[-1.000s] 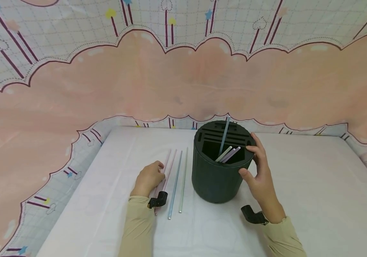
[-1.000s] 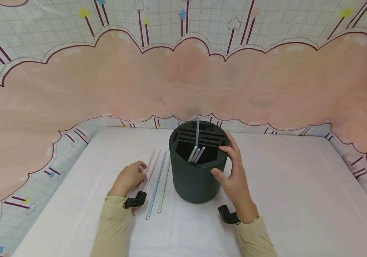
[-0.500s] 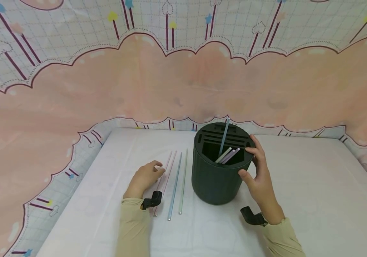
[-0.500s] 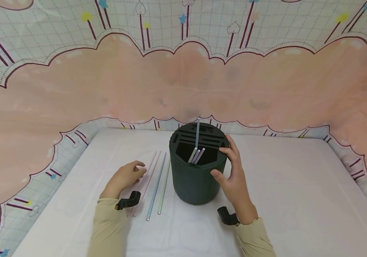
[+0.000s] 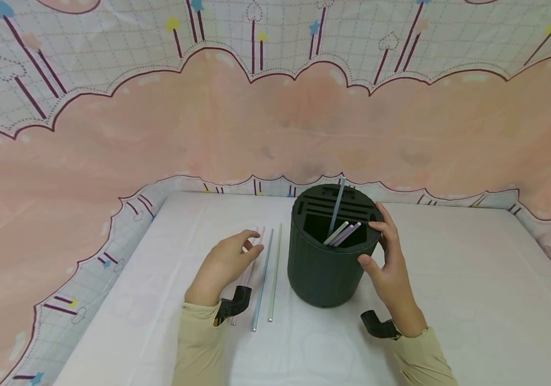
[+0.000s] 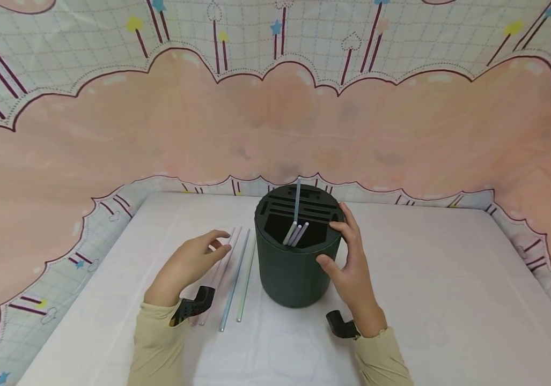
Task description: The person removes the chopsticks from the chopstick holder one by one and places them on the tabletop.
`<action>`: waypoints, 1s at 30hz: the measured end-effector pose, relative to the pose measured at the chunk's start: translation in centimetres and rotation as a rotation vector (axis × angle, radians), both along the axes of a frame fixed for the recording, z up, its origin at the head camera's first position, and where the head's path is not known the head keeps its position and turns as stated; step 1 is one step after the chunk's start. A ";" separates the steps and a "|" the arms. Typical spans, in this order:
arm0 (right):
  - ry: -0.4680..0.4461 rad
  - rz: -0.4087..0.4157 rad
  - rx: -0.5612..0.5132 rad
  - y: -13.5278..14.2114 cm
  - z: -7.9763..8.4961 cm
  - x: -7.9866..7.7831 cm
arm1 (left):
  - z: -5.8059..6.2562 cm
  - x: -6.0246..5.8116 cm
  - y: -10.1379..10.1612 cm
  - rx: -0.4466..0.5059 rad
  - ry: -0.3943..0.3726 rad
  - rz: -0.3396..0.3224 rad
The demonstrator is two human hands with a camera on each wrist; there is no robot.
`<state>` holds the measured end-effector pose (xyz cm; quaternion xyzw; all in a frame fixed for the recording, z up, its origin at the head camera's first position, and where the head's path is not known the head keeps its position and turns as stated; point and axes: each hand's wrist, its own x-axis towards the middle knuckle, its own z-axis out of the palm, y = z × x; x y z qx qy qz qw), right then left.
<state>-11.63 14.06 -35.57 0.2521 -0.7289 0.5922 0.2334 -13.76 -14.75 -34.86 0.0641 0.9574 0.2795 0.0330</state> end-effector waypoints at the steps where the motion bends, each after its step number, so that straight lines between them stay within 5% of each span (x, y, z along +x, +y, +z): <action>1: 0.001 0.002 -0.003 -0.1 0.0 0.0 | 0.3 0.1 0.2 0.001 0.024 -0.009; 5: 0.004 -0.007 0.002 -0.3 -0.1 0.1 | 1.3 0.8 1.2 0.042 0.185 -0.029; 12: 0.018 -0.040 0.024 -0.7 -0.4 0.4 | 1.9 1.0 3.2 0.250 0.650 -0.140; 15: 0.022 -0.051 0.031 -0.9 -0.5 0.5 | 2.0 1.2 4.0 0.312 0.785 -0.181; 21: 0.015 -0.052 0.034 -0.8 -0.6 0.4 | 2.5 1.8 5.6 0.332 0.874 -0.230; 30: 0.054 -0.042 0.038 -0.6 -0.6 0.0 | 3.0 2.7 7.6 0.196 0.858 -0.378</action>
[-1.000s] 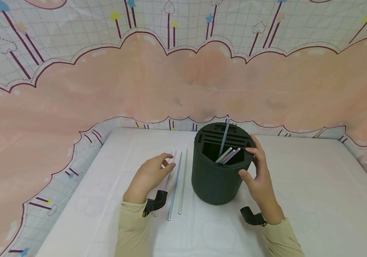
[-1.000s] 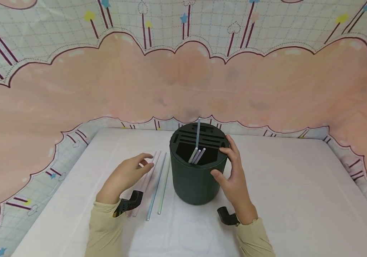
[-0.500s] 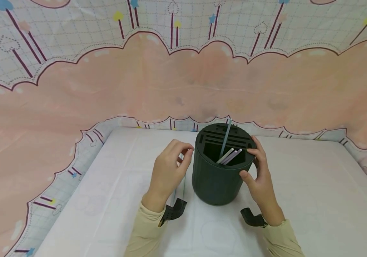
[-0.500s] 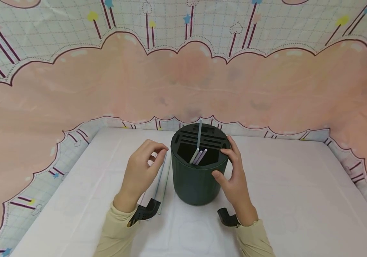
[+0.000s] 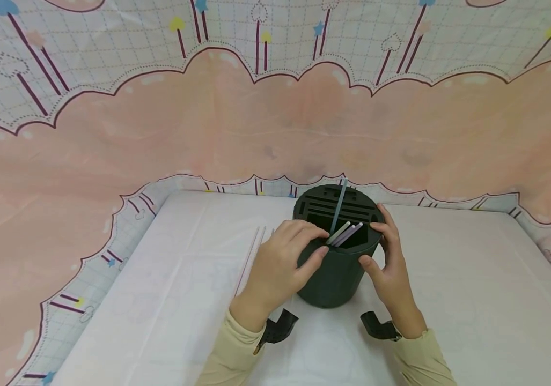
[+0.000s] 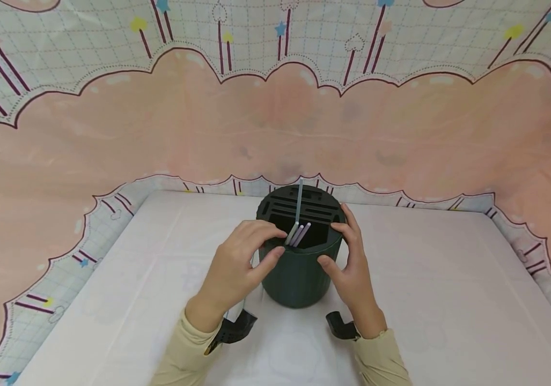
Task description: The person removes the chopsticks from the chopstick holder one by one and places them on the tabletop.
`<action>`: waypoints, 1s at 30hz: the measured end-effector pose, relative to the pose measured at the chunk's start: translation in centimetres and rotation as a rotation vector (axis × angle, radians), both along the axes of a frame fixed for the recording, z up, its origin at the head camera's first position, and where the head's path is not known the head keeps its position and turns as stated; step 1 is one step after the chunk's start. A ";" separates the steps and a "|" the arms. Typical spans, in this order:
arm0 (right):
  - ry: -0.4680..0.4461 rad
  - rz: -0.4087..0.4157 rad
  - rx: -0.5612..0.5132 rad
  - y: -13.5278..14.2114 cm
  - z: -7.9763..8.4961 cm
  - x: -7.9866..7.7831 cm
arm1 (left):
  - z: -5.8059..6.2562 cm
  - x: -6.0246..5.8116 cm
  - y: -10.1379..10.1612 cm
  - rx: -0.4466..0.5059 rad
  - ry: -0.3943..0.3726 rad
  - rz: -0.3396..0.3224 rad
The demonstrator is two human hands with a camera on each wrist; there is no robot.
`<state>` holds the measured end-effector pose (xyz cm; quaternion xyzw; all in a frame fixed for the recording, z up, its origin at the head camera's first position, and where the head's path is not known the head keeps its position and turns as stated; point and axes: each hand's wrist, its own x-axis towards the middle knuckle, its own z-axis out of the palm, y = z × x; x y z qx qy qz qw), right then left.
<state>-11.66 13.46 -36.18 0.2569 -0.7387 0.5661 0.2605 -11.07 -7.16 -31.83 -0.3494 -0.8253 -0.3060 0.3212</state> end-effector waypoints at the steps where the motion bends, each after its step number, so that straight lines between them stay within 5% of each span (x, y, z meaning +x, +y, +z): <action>1: 0.005 0.001 0.002 0.0 0.0 -0.1 | 0.0 0.0 0.2 -0.016 -0.007 0.003; 15: 0.036 0.013 0.009 0.4 -0.2 -0.9 | -0.8 -0.2 1.6 -0.099 -0.035 0.075; 30: 0.040 0.045 0.001 0.6 -0.2 -0.9 | -0.2 0.0 1.6 0.125 -0.014 -0.048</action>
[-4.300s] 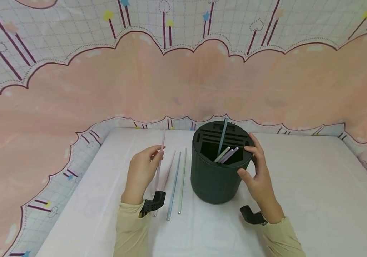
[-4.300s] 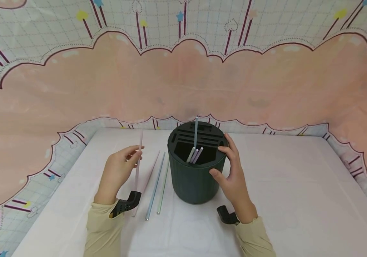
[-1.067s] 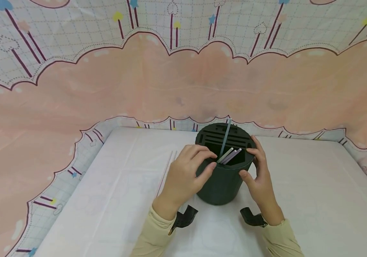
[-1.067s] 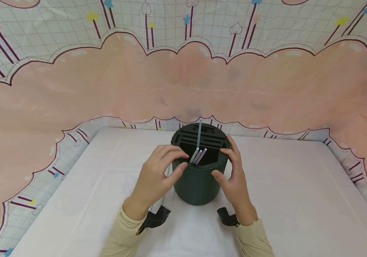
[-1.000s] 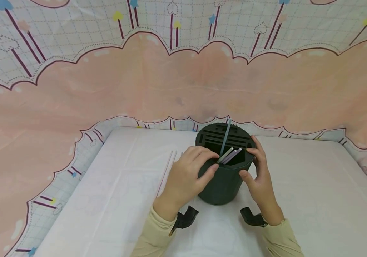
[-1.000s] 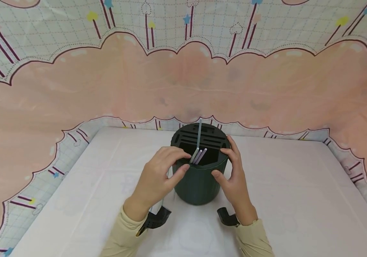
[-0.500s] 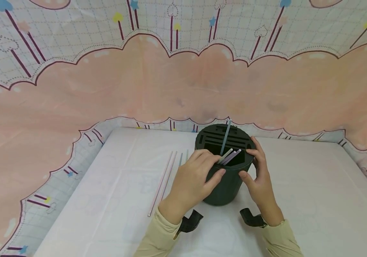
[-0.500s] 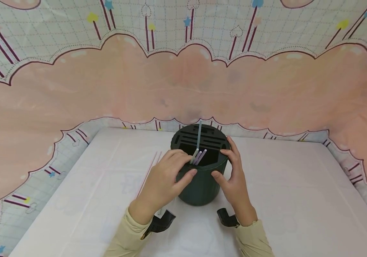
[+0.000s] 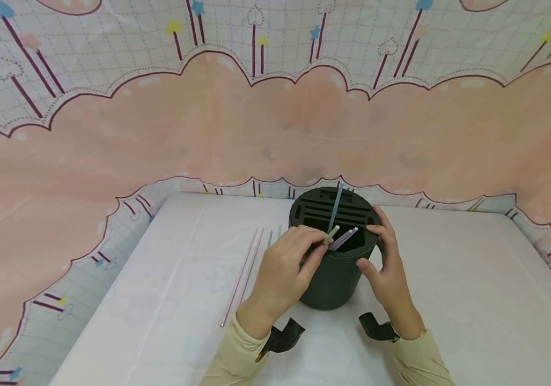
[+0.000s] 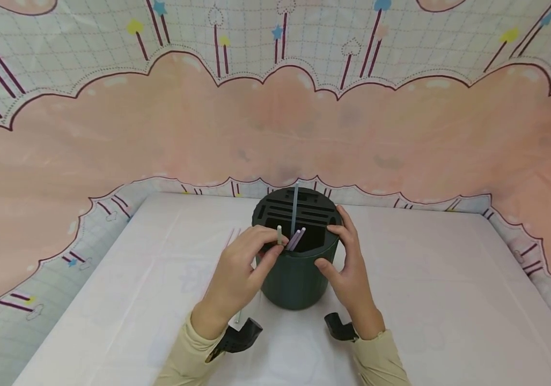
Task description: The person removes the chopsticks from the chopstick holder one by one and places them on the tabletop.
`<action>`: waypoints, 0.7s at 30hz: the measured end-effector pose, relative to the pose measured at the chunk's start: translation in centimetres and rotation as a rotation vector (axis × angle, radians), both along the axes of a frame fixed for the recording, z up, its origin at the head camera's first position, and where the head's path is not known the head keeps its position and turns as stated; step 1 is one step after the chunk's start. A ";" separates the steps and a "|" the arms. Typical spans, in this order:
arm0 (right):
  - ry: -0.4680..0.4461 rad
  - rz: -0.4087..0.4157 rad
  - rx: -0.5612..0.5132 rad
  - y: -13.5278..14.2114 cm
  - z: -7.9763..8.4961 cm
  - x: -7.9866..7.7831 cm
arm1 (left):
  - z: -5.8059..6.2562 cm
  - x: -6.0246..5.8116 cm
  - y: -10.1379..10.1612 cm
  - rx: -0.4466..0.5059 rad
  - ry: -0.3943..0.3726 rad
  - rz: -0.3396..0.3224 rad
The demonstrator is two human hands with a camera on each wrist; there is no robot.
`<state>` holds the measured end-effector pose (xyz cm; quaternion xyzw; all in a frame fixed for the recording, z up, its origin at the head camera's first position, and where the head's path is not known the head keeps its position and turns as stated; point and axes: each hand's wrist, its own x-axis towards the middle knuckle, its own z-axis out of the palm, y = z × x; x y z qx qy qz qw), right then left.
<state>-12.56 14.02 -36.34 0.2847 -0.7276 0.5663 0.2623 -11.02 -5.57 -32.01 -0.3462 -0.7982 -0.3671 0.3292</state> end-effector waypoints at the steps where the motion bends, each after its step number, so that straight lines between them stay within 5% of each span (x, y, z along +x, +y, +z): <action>1: 0.000 0.002 -0.001 0.0 0.0 0.0 | 0.0 0.1 0.0 0.012 0.001 -0.006; 15: -0.012 0.005 -0.001 0.2 -0.2 0.1 | 1.8 1.6 -0.2 0.197 0.079 -0.158; 21: -0.039 -0.015 -0.002 0.3 -0.2 0.2 | 2.5 2.1 -1.0 0.265 0.124 -0.167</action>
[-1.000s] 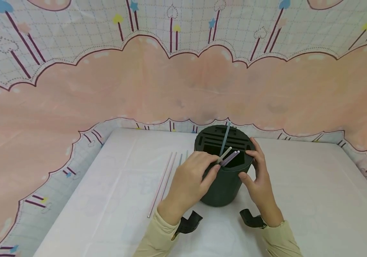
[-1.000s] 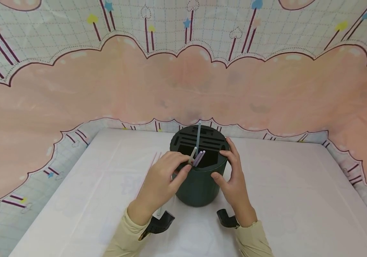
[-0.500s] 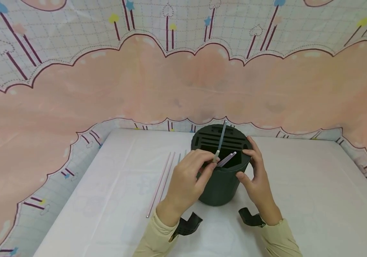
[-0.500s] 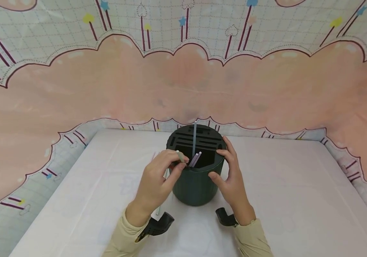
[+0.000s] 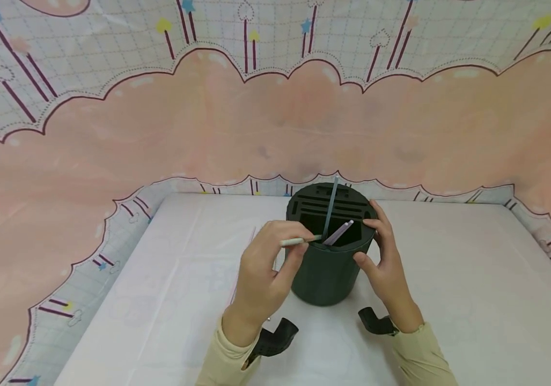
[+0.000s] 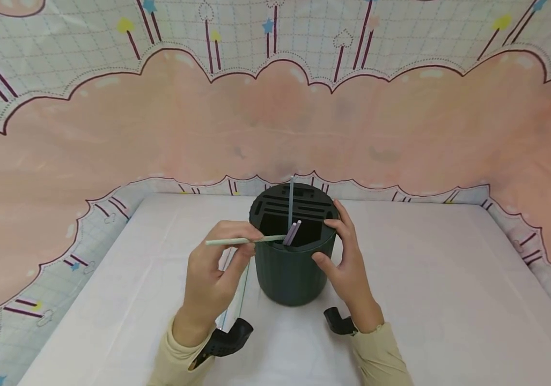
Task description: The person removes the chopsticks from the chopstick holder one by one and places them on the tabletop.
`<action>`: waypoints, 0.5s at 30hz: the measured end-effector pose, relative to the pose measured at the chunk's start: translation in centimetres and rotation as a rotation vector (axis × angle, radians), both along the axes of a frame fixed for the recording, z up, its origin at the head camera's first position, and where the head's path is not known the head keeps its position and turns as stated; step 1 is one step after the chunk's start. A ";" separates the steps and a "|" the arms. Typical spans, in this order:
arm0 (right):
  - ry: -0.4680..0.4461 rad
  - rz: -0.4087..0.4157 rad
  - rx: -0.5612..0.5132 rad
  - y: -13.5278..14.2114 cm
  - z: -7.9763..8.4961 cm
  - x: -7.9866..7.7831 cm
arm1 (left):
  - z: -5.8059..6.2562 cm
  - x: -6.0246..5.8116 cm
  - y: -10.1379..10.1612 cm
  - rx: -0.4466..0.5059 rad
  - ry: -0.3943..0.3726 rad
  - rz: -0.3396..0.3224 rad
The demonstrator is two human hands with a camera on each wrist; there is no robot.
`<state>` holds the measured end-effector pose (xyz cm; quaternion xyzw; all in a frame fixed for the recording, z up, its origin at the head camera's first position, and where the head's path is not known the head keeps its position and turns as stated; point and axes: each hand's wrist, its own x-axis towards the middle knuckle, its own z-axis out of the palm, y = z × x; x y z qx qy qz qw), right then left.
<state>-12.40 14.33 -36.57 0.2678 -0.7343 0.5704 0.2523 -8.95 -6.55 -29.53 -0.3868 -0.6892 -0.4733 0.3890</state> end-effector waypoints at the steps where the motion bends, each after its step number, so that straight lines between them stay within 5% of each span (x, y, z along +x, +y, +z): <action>1: -0.003 -0.002 0.000 0.0 0.0 0.0 | 0.0 0.0 -0.2 0.022 -0.009 0.002; 9: -0.014 -0.007 0.005 0.0 0.2 0.0 | 0.6 0.2 -2.1 0.351 -0.142 -0.148; 15: -0.022 -0.012 0.008 0.0 0.3 0.1 | 1.6 0.8 -3.1 0.533 -0.156 -0.110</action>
